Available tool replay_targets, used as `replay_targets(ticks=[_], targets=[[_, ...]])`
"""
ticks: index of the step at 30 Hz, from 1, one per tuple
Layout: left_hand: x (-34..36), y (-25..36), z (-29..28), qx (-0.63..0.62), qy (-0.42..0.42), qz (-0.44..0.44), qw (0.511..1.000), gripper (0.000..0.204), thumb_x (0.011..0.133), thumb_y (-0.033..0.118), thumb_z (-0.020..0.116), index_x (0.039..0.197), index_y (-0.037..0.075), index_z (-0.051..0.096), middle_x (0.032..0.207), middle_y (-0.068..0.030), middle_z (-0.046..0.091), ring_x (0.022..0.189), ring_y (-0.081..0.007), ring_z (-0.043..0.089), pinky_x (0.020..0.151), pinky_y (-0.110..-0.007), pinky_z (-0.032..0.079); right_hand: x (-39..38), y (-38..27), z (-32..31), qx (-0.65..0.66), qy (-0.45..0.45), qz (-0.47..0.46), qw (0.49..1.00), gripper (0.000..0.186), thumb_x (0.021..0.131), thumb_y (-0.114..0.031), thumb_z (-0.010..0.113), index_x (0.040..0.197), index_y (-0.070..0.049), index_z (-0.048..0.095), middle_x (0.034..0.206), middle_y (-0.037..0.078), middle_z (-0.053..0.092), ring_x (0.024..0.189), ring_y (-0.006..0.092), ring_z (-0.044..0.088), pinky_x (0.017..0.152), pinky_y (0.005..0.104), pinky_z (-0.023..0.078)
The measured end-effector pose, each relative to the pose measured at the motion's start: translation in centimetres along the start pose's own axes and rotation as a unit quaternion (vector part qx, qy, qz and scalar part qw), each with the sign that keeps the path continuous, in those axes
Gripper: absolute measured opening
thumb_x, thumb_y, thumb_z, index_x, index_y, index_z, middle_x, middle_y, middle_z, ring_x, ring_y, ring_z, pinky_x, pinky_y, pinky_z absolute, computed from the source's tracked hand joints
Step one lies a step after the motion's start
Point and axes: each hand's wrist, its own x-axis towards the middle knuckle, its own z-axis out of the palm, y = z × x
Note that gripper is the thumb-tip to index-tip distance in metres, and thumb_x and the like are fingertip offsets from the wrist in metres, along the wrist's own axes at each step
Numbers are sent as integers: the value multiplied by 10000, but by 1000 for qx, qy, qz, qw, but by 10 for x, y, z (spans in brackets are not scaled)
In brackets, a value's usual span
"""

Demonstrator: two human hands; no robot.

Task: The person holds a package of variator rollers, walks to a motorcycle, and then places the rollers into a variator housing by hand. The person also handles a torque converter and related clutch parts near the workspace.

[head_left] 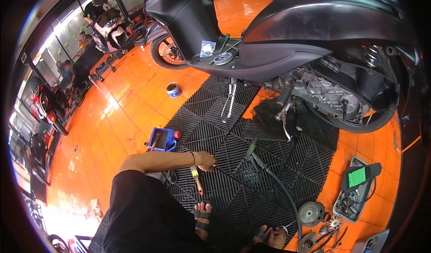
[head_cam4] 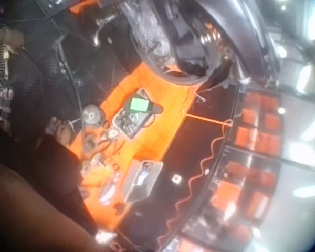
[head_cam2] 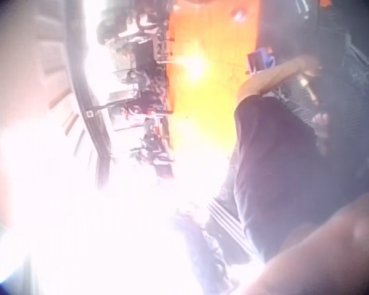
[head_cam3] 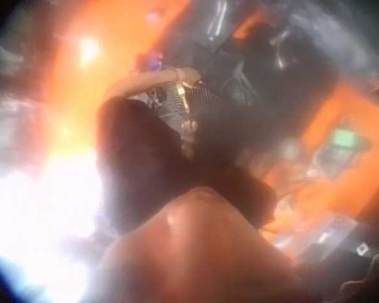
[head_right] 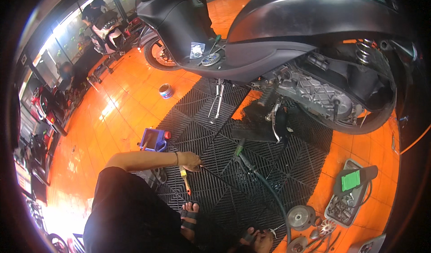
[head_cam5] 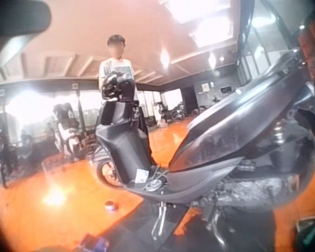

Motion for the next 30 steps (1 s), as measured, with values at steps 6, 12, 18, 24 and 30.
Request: replay_targets(ticks=[6,12,18,24,30], targets=[[12,-1,4,10,-26,-10,1000,510,994,431,517,1362,86,590,1235,-169,675,1150,-353,642,968,-481,537,6,35,20,16,19,-57,998,266,785,-53,735,989,50,599,820,173,613,700,300,644,648,393,522],[15,10,-11,40,-62,-11,997,498,1000,416,497,1360,87,595,1293,-154,646,1187,-341,620,1014,-465,516,9,49,27,24,-9,-23,999,269,795,-87,727,982,44,584,817,175,599,695,297,624,637,410,507],[23,10,-6,62,-83,5,995,565,998,451,497,1396,52,540,1344,-151,607,1210,-347,599,1023,-476,509,2,13,17,13,10,-26,1000,254,822,-106,707,982,44,580,825,186,597,726,315,621,676,409,506],[29,8,2,51,-86,21,995,552,1002,453,490,1372,49,558,1377,-161,581,1220,-345,594,1020,-478,506,1,20,22,-24,-10,7,1000,289,824,-147,705,1005,38,575,882,193,602,769,335,618,695,432,492],[24,-15,-17,25,-11,-17,999,516,963,445,552,1235,20,661,1226,-157,683,1150,-335,646,959,-462,533,7,19,22,-17,-1,-7,1000,315,825,-173,696,1029,36,579,920,203,606,804,362,611,719,457,484]])
